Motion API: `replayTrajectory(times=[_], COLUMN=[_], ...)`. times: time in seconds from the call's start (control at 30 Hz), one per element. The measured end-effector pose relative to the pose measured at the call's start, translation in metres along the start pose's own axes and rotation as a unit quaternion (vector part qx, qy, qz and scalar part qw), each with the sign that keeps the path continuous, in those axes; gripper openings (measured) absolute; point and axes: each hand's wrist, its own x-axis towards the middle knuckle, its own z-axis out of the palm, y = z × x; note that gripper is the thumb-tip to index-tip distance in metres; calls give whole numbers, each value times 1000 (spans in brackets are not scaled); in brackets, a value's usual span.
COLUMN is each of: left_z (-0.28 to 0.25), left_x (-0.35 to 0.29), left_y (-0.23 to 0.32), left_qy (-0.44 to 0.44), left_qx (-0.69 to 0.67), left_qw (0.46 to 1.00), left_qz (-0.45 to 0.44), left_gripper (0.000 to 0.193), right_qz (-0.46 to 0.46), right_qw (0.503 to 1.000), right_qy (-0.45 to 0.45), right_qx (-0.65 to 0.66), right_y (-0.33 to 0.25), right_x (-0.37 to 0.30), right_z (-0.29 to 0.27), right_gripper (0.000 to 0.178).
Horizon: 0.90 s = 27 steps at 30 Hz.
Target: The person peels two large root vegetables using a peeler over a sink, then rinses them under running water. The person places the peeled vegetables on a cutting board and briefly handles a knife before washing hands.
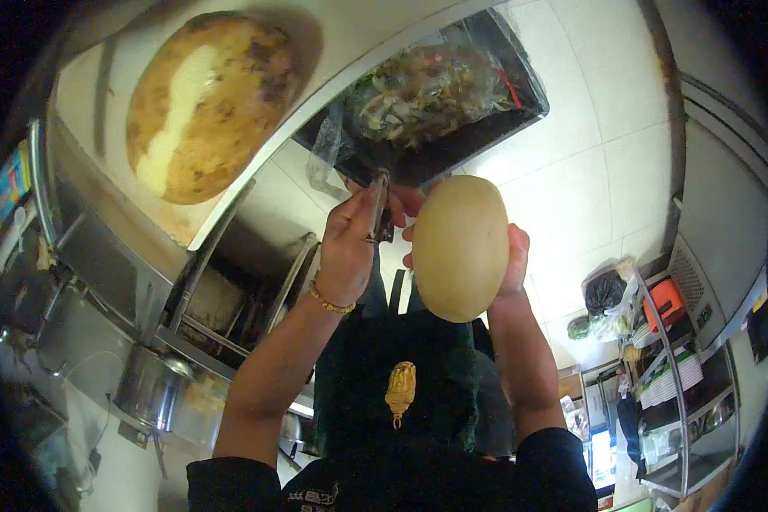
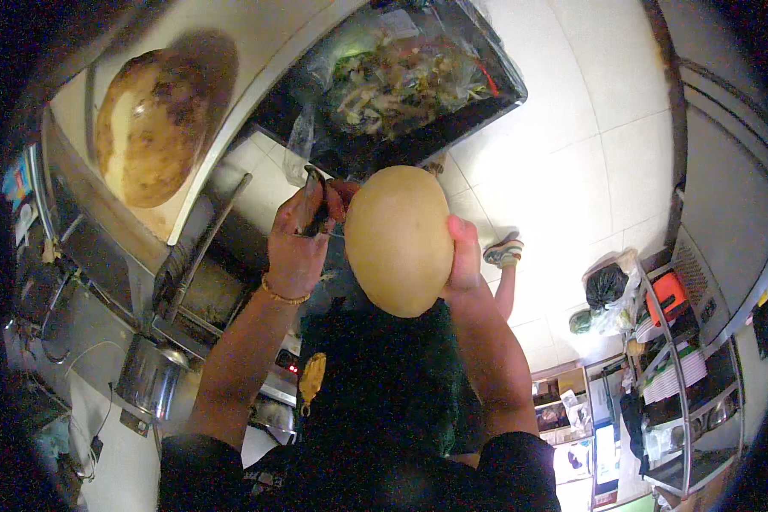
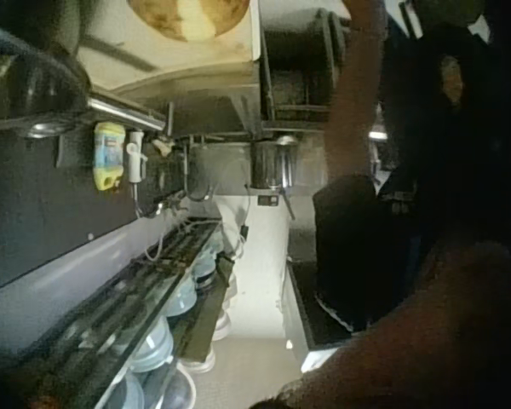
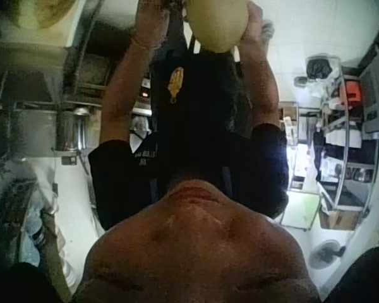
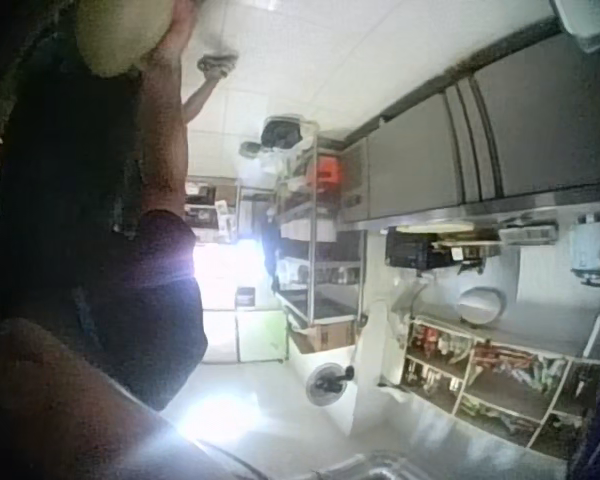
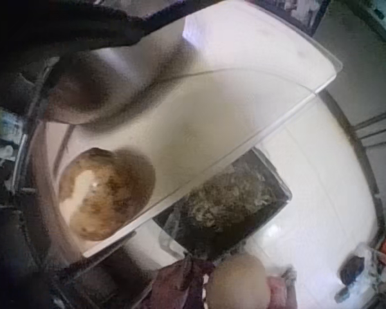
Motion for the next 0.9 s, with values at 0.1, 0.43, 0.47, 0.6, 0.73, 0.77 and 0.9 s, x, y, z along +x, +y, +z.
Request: replayTrajectory(times=[0.1, 0.43, 0.47, 0.6, 0.73, 0.77, 0.9], left_z=[0, -19, -21, -44, -95, -114, -210], left_x=[-10, -54, -61, -89, -141, -156, -198], left_y=[5, -1, -2, 8, 43, 53, 89], left_qy=[0, 63, 61, 55, 82, 104, 211], left_qx=[-34, 105, 94, 123, -27, -68, -385], left_qw=[999, 989, 991, 991, 987, 968, 857], left_qz=[36, 87, 78, 20, 134, 217, 270], left_gripper=[39, 30, 29, 37, 43, 47, 41], right_qz=[6, -8, -4, 16, 32, 34, 19], right_qw=[996, 982, 979, 948, 910, 900, 794], right_qy=[83, 120, 109, 106, -4, -33, -151], right_qx=[-10, -147, -171, -301, -413, -432, -588], right_y=[5, 16, 18, 31, 72, 89, 172], right_x=[-3, -31, -38, -51, -37, -30, 34], right_z=[25, 53, 59, 100, 169, 192, 291], right_gripper=[74, 79, 82, 89, 93, 93, 96])
